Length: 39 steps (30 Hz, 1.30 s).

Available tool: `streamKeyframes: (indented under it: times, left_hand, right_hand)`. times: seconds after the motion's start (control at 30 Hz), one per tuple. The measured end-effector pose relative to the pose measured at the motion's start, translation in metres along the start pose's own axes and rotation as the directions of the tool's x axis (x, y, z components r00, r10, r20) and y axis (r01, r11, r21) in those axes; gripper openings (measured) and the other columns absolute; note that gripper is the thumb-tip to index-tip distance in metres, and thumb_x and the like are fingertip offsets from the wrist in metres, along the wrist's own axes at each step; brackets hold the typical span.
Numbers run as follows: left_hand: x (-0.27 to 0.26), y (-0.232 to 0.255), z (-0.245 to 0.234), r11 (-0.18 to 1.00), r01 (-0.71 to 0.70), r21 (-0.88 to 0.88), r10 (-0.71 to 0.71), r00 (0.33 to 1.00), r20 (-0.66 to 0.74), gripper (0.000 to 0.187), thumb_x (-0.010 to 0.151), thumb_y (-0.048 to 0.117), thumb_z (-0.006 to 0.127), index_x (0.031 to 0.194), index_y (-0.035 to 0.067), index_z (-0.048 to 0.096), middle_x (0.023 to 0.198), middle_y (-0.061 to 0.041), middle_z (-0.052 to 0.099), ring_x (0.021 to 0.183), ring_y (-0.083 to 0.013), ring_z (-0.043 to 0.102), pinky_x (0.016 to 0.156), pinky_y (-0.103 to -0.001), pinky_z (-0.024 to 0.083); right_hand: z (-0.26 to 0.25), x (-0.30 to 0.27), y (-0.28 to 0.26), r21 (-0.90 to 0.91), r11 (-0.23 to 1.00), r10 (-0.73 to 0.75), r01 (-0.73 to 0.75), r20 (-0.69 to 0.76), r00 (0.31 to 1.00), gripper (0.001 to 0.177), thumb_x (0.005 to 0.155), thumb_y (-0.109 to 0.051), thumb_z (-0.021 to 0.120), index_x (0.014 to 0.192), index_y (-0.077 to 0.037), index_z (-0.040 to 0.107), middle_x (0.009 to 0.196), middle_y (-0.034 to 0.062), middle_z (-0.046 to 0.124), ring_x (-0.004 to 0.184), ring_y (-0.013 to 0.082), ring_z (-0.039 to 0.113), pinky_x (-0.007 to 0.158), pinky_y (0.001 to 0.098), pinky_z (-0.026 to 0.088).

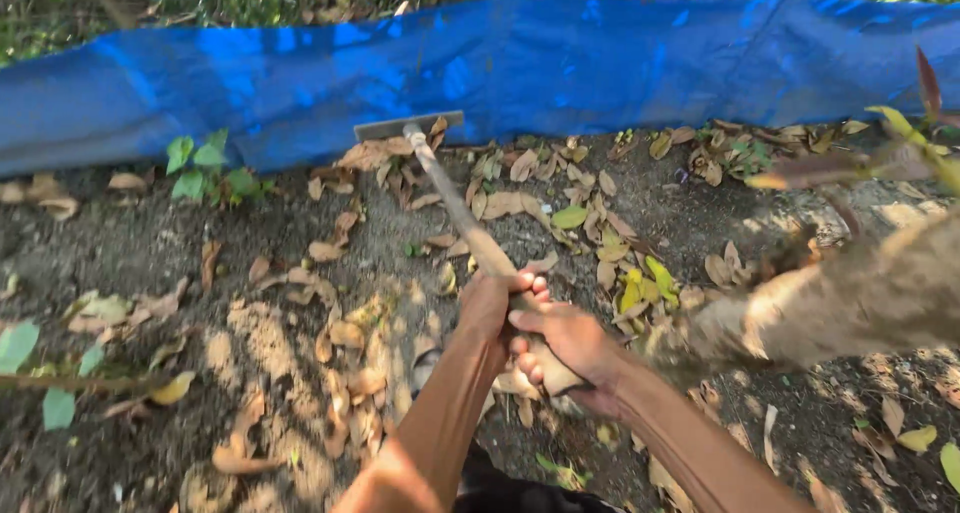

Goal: Raking dry leaves and loosening soil around plants in a garden using a hoe.

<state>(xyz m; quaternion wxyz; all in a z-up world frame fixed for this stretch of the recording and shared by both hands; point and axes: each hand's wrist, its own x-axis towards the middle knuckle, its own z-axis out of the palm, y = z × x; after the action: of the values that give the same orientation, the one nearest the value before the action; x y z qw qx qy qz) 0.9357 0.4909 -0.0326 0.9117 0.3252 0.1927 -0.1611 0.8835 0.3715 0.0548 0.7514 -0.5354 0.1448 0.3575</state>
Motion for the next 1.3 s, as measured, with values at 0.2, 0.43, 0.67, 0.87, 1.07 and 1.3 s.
streamKeyframes:
  times: [0.2, 0.43, 0.67, 0.87, 1.07, 1.3]
  left_hand:
    - [0.029, 0.063, -0.019, 0.992, 0.123, 0.034, -0.118, 0.986, -0.114, 0.026, 0.089, 0.002, 0.06, 0.114, -0.004, 0.062, 0.085, -0.011, 0.067, 0.07, -0.0186, 0.065, 0.06, -0.031, 0.057]
    - [0.093, 0.089, -0.077, 0.972, 0.189, 0.142, -0.179, 0.98, -0.086, 0.021, 0.091, -0.002, 0.06, 0.111, -0.006, 0.059, 0.091, -0.012, 0.068, 0.078, -0.0198, 0.068, 0.065, -0.034, 0.06]
    - [0.105, 0.094, -0.077, 0.92, 0.292, 0.26, -0.225, 0.94, -0.258, 0.015, 0.095, 0.005, 0.059, 0.108, -0.002, 0.058, 0.087, -0.015, 0.067, 0.072, -0.026, 0.067, 0.063, -0.041, 0.061]
    - [0.061, 0.055, -0.072, 0.827, 0.348, 0.441, -0.232, 0.926, -0.298, 0.02, 0.094, 0.009, 0.061, 0.111, -0.002, 0.062, 0.087, -0.011, 0.07, 0.076, -0.0249, 0.071, 0.071, -0.041, 0.067]
    - [-0.005, 0.004, -0.053, 0.876, 0.364, 0.316, -0.277, 0.917, -0.287, 0.025, 0.087, 0.003, 0.059, 0.112, 0.007, 0.059, 0.09, -0.009, 0.076, 0.076, -0.0235, 0.074, 0.069, -0.044, 0.064]
    - [-0.069, -0.084, -0.044, 0.885, 0.349, 0.307, -0.261, 0.92, -0.293, 0.024, 0.087, 0.007, 0.064, 0.111, 0.002, 0.062, 0.086, -0.009, 0.069, 0.071, -0.0223, 0.069, 0.065, -0.043, 0.063]
  right_hand:
    - [0.03, 0.073, -0.013, 0.021, 0.993, 0.12, -0.119, -0.11, 0.987, 0.012, 0.098, -0.018, 0.06, 0.094, -0.009, 0.054, 0.073, 0.0019, 0.057, 0.054, 0.0107, 0.053, 0.047, 0.0251, 0.046]
    - [0.052, 0.136, -0.015, 0.013, 0.993, 0.115, -0.114, -0.095, 0.989, 0.012, 0.1, -0.022, 0.055, 0.099, -0.009, 0.054, 0.074, 0.0003, 0.056, 0.056, 0.0101, 0.055, 0.048, 0.0248, 0.048]
    - [0.024, 0.165, -0.017, 0.2, 0.945, 0.279, -0.261, -0.067, 0.958, 0.013, 0.102, -0.023, 0.056, 0.102, -0.011, 0.05, 0.074, 0.0006, 0.054, 0.057, 0.0092, 0.05, 0.048, 0.0226, 0.044]
    - [0.018, 0.108, 0.01, 0.166, 0.936, 0.341, -0.311, -0.198, 0.919, 0.018, 0.102, -0.024, 0.055, 0.103, -0.007, 0.052, 0.074, 0.0024, 0.055, 0.055, 0.0103, 0.049, 0.046, 0.0244, 0.042]
    - [-0.011, 0.032, 0.055, 0.349, 0.894, 0.355, -0.281, -0.169, 0.92, 0.012, 0.097, -0.021, 0.058, 0.103, -0.012, 0.052, 0.072, 0.0037, 0.056, 0.054, 0.0112, 0.048, 0.043, 0.023, 0.037]
    - [-0.043, -0.056, 0.098, 0.293, 0.906, 0.377, -0.304, -0.239, 0.895, 0.017, 0.095, -0.022, 0.063, 0.1, -0.011, 0.05, 0.07, 0.006, 0.055, 0.052, 0.0133, 0.046, 0.042, 0.0262, 0.038]
